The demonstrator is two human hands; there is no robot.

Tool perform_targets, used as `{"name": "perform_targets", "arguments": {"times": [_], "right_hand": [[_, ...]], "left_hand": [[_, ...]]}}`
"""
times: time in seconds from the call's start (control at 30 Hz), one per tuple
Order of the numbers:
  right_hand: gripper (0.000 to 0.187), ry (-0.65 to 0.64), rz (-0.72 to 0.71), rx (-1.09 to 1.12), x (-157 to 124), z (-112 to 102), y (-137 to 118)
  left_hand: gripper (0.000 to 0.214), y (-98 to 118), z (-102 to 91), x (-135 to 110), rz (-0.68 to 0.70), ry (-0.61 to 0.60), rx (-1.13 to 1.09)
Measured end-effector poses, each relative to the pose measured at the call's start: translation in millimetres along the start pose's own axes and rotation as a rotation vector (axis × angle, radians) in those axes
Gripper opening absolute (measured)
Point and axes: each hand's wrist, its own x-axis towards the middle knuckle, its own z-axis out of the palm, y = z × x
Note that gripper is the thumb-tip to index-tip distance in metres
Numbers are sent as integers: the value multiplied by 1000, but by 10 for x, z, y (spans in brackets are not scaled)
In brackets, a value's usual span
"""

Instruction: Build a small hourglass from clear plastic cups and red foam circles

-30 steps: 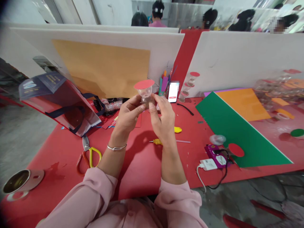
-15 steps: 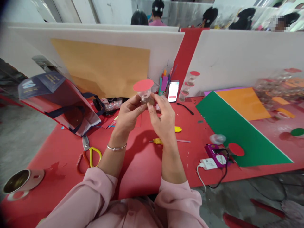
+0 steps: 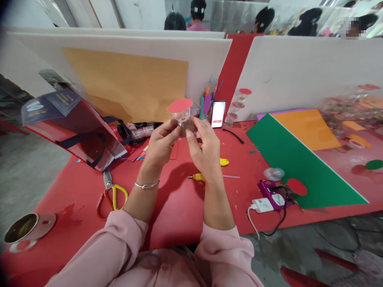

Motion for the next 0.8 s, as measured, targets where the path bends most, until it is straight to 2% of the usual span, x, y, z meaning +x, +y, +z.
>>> {"name": "perform_targets", "arguments": {"times": [0.2,0.53,0.8], "right_hand": [[34,26,36,28,-6,11,-12],[29,107,77,31,-5,44,3],[29,98,116,53,-5,33,-22]], "left_hand": [[40,-39,-17,13,-39,66,-33],[39,-27,5,-3,11,24,-65],[39,-18,10,9,32,5,-58]]}}
